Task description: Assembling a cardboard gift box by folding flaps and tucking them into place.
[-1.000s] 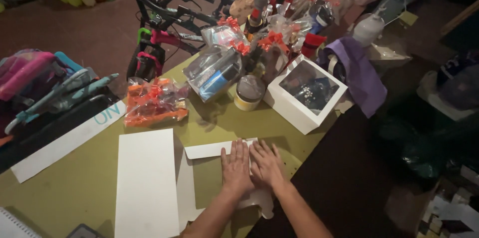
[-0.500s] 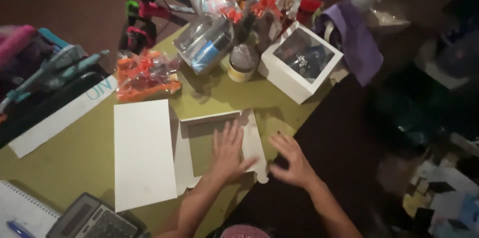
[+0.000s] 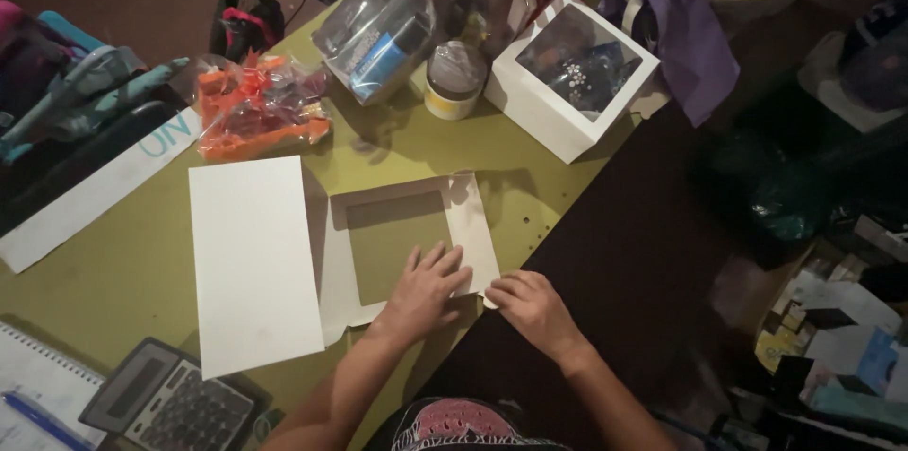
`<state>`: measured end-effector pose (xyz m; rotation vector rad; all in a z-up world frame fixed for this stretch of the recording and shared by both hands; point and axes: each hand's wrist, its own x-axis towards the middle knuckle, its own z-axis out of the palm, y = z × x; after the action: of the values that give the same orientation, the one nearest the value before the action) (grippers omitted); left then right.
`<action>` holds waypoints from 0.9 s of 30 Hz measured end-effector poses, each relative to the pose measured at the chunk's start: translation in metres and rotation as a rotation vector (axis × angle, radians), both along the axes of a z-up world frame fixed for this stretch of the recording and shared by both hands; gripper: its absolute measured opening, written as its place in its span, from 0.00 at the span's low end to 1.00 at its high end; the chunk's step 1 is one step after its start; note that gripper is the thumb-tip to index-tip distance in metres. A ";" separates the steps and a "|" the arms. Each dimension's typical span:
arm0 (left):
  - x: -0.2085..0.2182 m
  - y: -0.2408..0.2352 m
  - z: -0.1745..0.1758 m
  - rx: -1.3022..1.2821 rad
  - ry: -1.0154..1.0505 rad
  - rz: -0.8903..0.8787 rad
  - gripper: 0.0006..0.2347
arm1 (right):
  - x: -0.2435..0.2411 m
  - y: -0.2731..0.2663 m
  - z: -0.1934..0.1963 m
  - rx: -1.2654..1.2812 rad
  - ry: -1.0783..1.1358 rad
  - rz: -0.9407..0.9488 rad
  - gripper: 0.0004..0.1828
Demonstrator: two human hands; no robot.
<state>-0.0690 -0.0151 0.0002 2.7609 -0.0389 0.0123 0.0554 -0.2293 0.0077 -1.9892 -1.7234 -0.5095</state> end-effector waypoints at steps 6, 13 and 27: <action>-0.002 -0.001 -0.003 -0.079 -0.122 0.044 0.10 | 0.012 0.010 -0.011 -0.215 0.521 -0.063 0.07; -0.003 -0.006 -0.011 -0.098 -0.201 0.068 0.08 | 0.006 0.023 -0.022 -0.100 0.496 -0.226 0.13; 0.001 -0.005 0.026 -0.117 0.092 -0.014 0.04 | -0.034 0.005 -0.019 -0.088 0.083 -0.307 0.24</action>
<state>-0.0685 -0.0202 0.0264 2.6402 -0.0319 -0.1132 0.0213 -0.2242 -0.0116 -2.3192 -1.4204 -0.4495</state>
